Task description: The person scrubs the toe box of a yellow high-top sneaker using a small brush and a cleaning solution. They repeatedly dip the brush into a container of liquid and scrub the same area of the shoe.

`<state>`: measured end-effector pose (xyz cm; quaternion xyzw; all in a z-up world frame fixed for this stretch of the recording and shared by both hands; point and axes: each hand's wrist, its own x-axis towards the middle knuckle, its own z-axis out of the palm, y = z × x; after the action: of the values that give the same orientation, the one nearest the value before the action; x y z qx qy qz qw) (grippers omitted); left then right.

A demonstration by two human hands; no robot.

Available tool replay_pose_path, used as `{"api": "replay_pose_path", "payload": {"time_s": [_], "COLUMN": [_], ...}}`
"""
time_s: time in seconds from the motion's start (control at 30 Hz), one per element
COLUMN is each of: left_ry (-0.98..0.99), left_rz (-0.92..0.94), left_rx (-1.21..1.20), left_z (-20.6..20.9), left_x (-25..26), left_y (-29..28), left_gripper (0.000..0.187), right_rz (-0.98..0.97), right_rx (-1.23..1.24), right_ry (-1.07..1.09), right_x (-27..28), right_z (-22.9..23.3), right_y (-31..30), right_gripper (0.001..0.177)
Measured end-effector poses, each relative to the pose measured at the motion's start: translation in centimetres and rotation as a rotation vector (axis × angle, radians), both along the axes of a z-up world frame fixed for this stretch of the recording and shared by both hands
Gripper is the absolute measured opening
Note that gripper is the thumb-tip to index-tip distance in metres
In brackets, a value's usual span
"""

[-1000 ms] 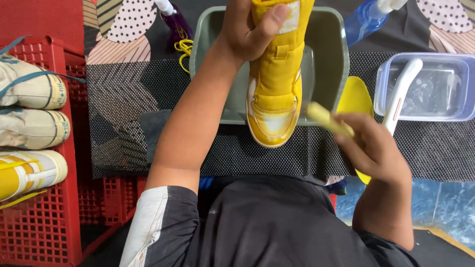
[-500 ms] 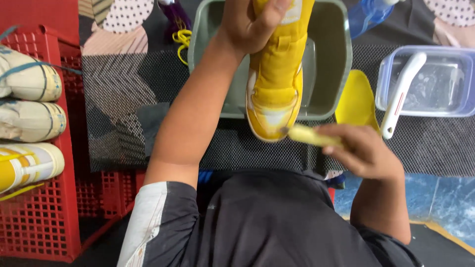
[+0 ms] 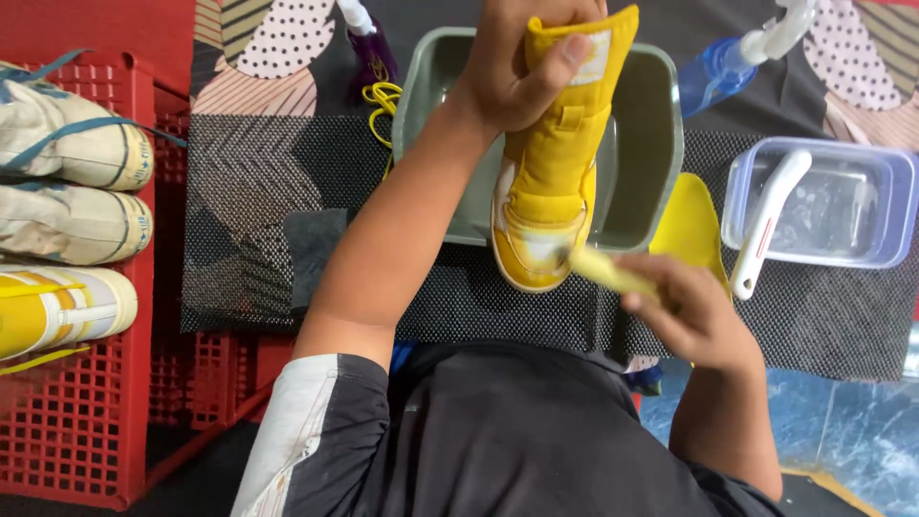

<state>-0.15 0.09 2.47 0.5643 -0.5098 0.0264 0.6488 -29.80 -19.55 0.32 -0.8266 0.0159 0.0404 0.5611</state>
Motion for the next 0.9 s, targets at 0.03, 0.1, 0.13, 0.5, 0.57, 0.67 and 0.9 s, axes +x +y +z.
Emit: {"api": "replay_pose_path", "payload": {"time_s": [0.03,0.1,0.13,0.5,0.57,0.67,0.9], "left_ry": [-0.005,-0.049,-0.052,-0.126,-0.131,-0.082,-0.164], "left_rz": [0.006,0.002,0.002,0.065,0.066,0.053,0.069], "left_rx": [-0.003,-0.024,-0.026,-0.057,-0.055,-0.032,-0.042], "left_z": [0.2,0.4,0.5,0.7,0.7,0.3,0.7], "left_x": [0.1,0.0,0.0,0.0,0.1,-0.1,0.1], "left_y": [0.1,-0.1,-0.1,0.0,0.1,0.2,0.3], "left_gripper": [0.027,0.03,0.03,0.032,0.032,0.032,0.032], "right_rz": [0.006,0.262,0.262,-0.145,0.041,0.127,0.248], "right_rx": [-0.003,0.004,0.001,-0.114,-0.028,0.1,0.003], "right_ry": [-0.005,-0.168,-0.171,0.148,0.021,-0.119,-0.094], "right_x": [0.2,0.0,-0.1,-0.3,0.0,-0.5,0.2], "right_z": [0.1,0.3,0.0,-0.7,-0.4,-1.3,0.5], "right_y": [-0.1,-0.4,-0.3,-0.4,-0.4,-0.5,-0.2], "right_gripper": [0.039,0.037,0.037,0.043,0.04,0.037,0.037]}}
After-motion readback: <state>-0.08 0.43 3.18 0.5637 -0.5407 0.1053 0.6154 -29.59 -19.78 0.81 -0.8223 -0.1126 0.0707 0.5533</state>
